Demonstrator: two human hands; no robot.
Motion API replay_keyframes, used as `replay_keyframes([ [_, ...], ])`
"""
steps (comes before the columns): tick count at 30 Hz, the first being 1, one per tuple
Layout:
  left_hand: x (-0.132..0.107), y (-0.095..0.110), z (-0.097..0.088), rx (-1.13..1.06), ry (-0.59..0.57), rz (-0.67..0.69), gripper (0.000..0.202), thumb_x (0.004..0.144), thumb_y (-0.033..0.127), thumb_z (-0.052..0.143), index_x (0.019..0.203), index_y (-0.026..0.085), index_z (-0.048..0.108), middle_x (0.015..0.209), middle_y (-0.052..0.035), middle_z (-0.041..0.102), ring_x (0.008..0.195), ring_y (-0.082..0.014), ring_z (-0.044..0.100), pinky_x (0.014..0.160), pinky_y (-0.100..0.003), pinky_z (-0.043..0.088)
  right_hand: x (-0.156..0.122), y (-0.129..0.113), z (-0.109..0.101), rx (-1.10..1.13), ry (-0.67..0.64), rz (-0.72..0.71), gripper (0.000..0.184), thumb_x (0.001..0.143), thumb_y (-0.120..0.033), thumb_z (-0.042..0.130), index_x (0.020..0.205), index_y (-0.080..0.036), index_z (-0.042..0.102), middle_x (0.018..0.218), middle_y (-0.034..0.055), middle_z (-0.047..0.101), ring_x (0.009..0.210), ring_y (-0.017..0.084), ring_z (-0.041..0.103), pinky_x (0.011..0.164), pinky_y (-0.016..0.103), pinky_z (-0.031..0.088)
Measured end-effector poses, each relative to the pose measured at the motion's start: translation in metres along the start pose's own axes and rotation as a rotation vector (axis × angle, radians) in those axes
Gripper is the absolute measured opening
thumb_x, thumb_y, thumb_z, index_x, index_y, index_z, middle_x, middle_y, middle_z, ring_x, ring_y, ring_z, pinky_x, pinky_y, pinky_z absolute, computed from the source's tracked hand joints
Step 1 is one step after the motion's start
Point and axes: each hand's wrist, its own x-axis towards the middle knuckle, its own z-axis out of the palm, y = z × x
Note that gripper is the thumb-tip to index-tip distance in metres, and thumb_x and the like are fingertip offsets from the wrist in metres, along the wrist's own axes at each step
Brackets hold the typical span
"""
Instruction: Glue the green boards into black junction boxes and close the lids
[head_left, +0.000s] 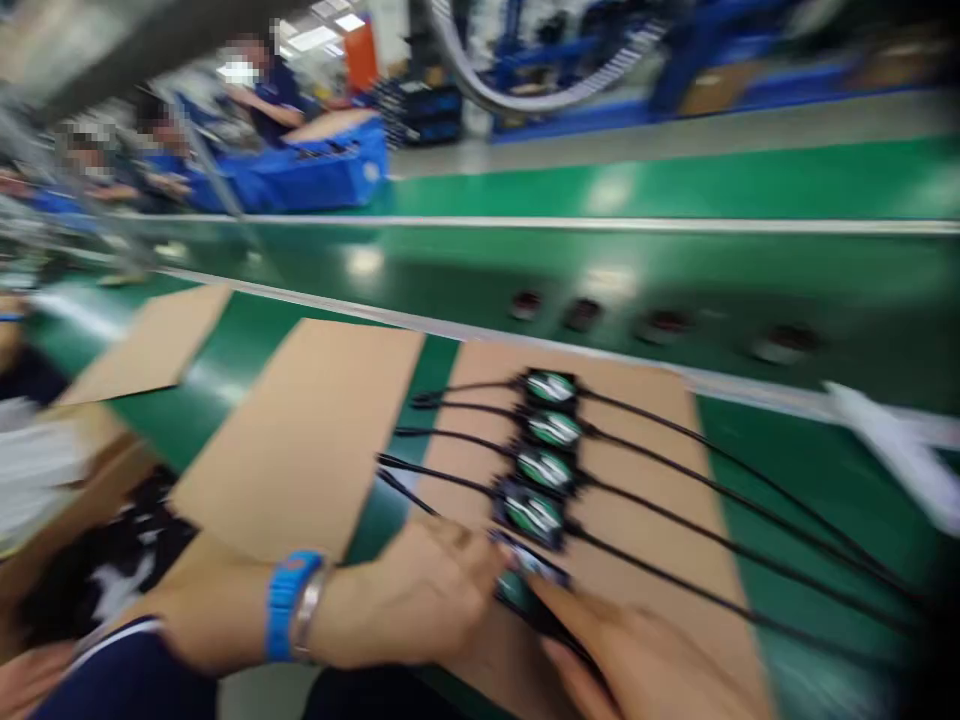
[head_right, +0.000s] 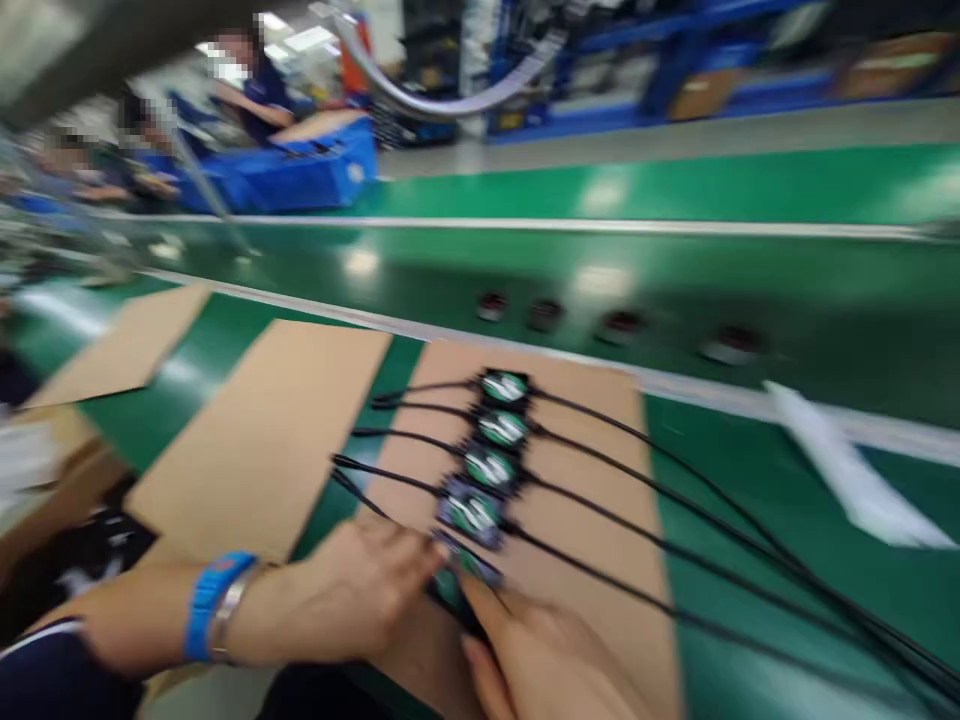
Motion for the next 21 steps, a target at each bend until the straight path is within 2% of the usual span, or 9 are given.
replay_keyframes([
  [2, 0.020, 0.011, -0.003, -0.229, 0.085, 0.083, 0.041, 0.089, 0.023, 0.048, 0.128, 0.012, 0.048, 0.108, -0.0117, 0.060, 0.093, -0.0209, 0.059, 0.077, -0.032, 0.052, -0.026, -0.006, -0.016, 0.044, -0.169, 0.212, 0.045, 0.085, -0.019, 0.053, 0.129, -0.025, 0.048, 0.101, 0.0054, 0.069, 0.088, 0.022, 0.067, 0.072, 0.032, 0.053],
  [4, 0.031, 0.007, -0.002, -0.380, 0.144, 0.156, 0.032, 0.087, 0.015, 0.045, 0.117, 0.012, 0.054, 0.105, -0.0112, 0.060, 0.093, -0.0230, 0.058, 0.080, -0.036, 0.050, -0.032, -0.011, -0.024, 0.138, -0.279, 0.387, 0.038, 0.084, -0.018, 0.051, 0.122, -0.022, 0.048, 0.101, 0.0052, 0.067, 0.092, 0.022, 0.064, 0.074, 0.032, 0.051],
  [7, 0.039, -0.004, 0.006, -0.451, 0.202, 0.409, 0.018, 0.089, 0.017, 0.045, 0.100, 0.015, 0.060, 0.103, -0.0104, 0.062, 0.094, -0.0226, 0.057, 0.085, -0.037, 0.047, -0.027, -0.015, -0.027, 0.230, -0.279, 0.497, 0.019, 0.084, -0.014, 0.047, 0.101, -0.021, 0.048, 0.089, 0.0017, 0.063, 0.085, 0.019, 0.062, 0.067, 0.028, 0.045],
  [9, 0.043, -0.008, 0.013, -0.455, 0.226, 0.516, 0.018, 0.090, 0.016, 0.045, 0.101, 0.015, 0.060, 0.106, -0.0107, 0.064, 0.096, -0.0214, 0.057, 0.088, -0.035, 0.045, -0.027, -0.017, -0.023, 0.218, -0.252, 0.486, 0.011, 0.085, -0.014, 0.045, 0.093, -0.021, 0.047, 0.084, 0.0009, 0.061, 0.080, 0.018, 0.060, 0.063, 0.027, 0.042],
  [13, 0.044, -0.007, 0.026, -0.472, 0.295, 0.509, 0.024, 0.093, 0.012, 0.041, 0.109, 0.012, 0.059, 0.115, -0.0098, 0.064, 0.105, -0.0200, 0.056, 0.096, -0.035, 0.041, -0.033, -0.018, -0.009, 0.067, -0.182, 0.313, 0.012, 0.087, -0.011, 0.043, 0.087, -0.020, 0.051, 0.084, 0.0029, 0.059, 0.073, 0.018, 0.058, 0.062, 0.028, 0.040],
  [16, 0.040, -0.003, 0.031, -0.499, 0.320, 0.456, 0.027, 0.094, 0.009, 0.039, 0.113, 0.013, 0.058, 0.118, -0.0083, 0.064, 0.104, -0.0187, 0.058, 0.093, -0.037, 0.040, -0.036, -0.017, 0.004, -0.084, -0.019, 0.225, 0.017, 0.091, -0.011, 0.038, 0.085, -0.019, 0.053, 0.079, 0.0046, 0.059, 0.067, 0.018, 0.057, 0.059, 0.028, 0.039],
  [18, 0.037, -0.001, 0.032, -0.504, 0.317, 0.438, 0.029, 0.094, 0.008, 0.038, 0.114, 0.012, 0.057, 0.120, -0.0088, 0.064, 0.104, -0.0188, 0.058, 0.090, -0.037, 0.039, -0.035, -0.016, 0.010, -0.077, 0.081, 0.292, 0.021, 0.095, -0.014, 0.035, 0.083, -0.018, 0.052, 0.073, 0.0039, 0.059, 0.061, 0.017, 0.057, 0.056, 0.027, 0.038],
  [19, 0.036, 0.000, 0.032, -0.505, 0.318, 0.437, 0.029, 0.094, 0.008, 0.037, 0.114, 0.012, 0.057, 0.122, -0.0093, 0.063, 0.105, -0.0191, 0.057, 0.090, -0.036, 0.039, -0.034, -0.015, 0.012, -0.035, 0.092, 0.351, 0.023, 0.096, -0.017, 0.033, 0.082, -0.018, 0.051, 0.070, 0.0031, 0.058, 0.059, 0.016, 0.057, 0.054, 0.026, 0.038],
  [21, 0.037, 0.000, 0.031, -0.493, 0.330, 0.429, 0.030, 0.094, 0.008, 0.035, 0.114, 0.011, 0.057, 0.125, -0.0106, 0.061, 0.108, -0.0199, 0.055, 0.092, -0.036, 0.037, -0.030, -0.013, 0.011, 0.060, 0.018, 0.470, 0.027, 0.097, -0.020, 0.031, 0.078, -0.019, 0.049, 0.065, 0.0019, 0.057, 0.055, 0.015, 0.056, 0.052, 0.026, 0.037],
])
